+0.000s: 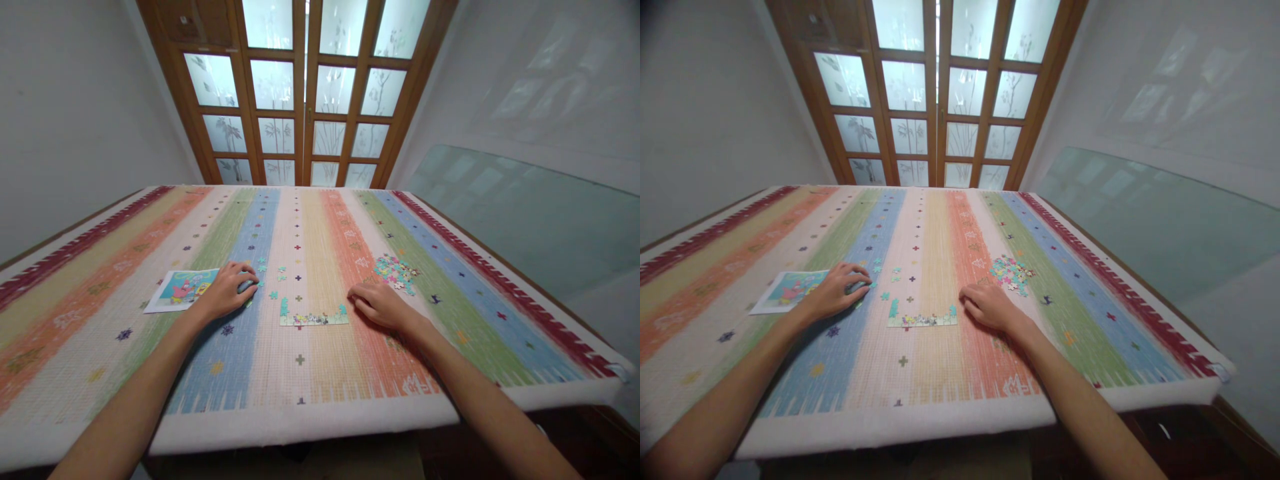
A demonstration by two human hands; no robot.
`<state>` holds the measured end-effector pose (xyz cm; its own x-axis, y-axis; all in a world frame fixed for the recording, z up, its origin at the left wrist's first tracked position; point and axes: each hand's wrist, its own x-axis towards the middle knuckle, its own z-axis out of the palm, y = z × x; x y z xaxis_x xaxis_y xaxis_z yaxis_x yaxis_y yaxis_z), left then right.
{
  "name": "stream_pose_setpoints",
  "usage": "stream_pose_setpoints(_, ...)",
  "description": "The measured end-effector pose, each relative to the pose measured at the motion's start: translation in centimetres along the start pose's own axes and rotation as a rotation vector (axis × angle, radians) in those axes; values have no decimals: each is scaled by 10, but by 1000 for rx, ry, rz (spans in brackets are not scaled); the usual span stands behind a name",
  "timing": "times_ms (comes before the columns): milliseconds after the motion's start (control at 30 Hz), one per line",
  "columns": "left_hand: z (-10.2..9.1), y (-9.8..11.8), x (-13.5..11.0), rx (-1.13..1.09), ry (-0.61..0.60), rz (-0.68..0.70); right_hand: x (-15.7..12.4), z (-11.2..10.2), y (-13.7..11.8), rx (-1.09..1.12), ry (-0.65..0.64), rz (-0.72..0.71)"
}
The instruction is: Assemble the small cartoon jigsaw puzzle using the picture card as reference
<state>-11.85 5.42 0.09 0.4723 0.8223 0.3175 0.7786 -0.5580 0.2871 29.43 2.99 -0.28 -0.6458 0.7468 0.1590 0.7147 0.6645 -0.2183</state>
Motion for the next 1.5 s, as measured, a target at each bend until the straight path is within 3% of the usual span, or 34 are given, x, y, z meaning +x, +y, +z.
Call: stream_pose_setpoints(1500,-1,5,0,-44,-70,43,-2,-3,-2,30,10,-7)
